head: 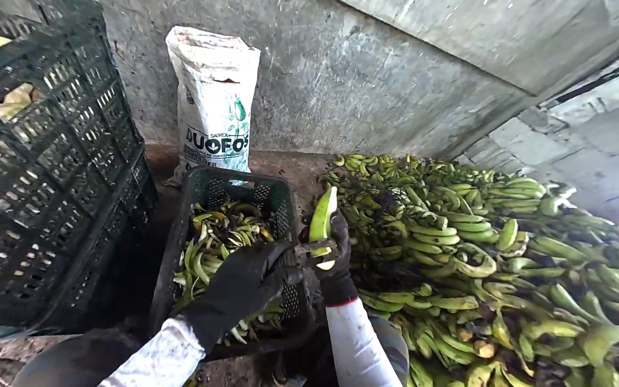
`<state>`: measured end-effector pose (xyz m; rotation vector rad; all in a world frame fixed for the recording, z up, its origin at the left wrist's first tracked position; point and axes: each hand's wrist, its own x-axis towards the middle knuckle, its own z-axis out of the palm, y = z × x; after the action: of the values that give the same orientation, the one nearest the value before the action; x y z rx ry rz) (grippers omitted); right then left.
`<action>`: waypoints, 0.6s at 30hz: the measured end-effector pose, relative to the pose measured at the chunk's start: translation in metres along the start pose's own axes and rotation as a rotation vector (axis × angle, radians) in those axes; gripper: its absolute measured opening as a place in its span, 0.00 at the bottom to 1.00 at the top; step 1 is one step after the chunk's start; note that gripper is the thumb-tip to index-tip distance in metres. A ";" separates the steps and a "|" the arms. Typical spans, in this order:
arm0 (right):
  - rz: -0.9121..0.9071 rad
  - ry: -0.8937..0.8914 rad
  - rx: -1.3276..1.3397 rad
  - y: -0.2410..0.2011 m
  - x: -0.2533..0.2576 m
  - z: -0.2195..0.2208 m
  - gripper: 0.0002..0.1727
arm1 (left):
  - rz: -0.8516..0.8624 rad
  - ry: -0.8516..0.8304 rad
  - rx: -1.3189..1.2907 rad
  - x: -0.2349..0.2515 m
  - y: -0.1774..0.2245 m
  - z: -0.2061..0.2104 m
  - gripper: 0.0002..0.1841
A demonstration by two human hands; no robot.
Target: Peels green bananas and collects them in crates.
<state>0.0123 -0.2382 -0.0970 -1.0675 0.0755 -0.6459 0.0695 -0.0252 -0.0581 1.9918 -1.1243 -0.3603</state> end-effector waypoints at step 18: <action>0.009 0.029 -0.209 0.003 -0.005 0.020 0.31 | -0.096 -0.025 -0.042 -0.001 -0.016 -0.008 0.36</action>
<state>0.0168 -0.2187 -0.0903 -1.2585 0.1755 -0.6558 0.0826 -0.0158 -0.0653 2.0139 -1.0303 -0.4566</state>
